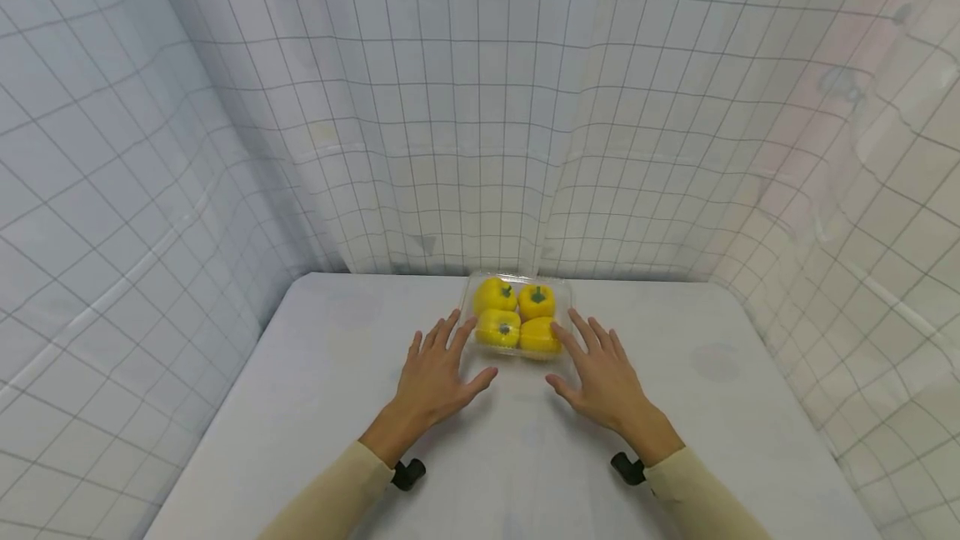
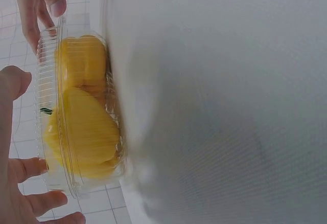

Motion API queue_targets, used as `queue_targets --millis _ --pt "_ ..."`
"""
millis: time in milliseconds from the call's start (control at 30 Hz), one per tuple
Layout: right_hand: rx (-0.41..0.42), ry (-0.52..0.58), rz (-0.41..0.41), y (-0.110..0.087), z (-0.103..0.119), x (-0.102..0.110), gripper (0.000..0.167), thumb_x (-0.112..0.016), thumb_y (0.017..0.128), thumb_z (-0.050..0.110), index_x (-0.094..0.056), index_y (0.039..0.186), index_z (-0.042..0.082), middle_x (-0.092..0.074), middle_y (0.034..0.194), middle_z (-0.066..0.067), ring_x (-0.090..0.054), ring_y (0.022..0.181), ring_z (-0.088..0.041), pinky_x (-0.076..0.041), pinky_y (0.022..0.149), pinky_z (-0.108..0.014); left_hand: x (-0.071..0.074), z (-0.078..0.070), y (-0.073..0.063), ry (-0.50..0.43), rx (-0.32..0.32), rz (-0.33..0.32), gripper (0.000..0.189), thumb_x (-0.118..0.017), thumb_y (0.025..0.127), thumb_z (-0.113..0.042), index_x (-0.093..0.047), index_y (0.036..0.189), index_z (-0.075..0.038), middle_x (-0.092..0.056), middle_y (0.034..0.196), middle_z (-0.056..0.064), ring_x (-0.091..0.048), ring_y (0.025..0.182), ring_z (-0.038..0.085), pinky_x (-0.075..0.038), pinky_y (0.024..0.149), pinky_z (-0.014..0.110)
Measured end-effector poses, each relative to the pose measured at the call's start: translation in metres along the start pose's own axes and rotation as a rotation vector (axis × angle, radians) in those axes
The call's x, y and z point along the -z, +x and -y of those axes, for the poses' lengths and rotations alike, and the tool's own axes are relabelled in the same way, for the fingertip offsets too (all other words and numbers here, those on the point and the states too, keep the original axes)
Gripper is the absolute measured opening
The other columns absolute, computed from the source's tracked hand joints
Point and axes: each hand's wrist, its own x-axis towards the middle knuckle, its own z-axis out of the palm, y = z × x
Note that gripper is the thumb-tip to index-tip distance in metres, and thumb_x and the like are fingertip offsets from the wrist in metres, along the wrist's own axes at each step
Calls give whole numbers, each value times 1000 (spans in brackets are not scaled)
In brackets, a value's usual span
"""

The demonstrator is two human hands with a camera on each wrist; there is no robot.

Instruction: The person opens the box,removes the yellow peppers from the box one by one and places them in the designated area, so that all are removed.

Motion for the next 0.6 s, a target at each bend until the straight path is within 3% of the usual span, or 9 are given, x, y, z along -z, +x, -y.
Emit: queue_targets --millis 167,367,600 --pt "21 -1 -25 -3 -1 -2 85 -87 104 51 -52 176 21 -39 189 -20 -50 165 -56 -40 133 -82 -1 0 -3 -33 -11 -31 86 -72 106 -68 -48 178 -26 -39 190 16 -53 165 49 -50 129 74" --pt "46 -3 -44 -8 -2 -2 83 -88 105 48 -53 175 21 -41 188 -20 -54 162 -53 -42 135 -77 -2 1 -7 -54 -23 -63 79 -76 107 -62 -55 172 -23 -44 186 16 -60 159 46 -59 119 72" --pt "69 -3 -75 -13 -3 0 79 -90 104 42 -57 172 20 -45 185 -19 -59 155 -49 -48 132 -73 -2 1 -12 -118 -24 -70 71 -79 107 -54 -59 168 -23 -45 185 13 -68 149 42 -72 94 60"
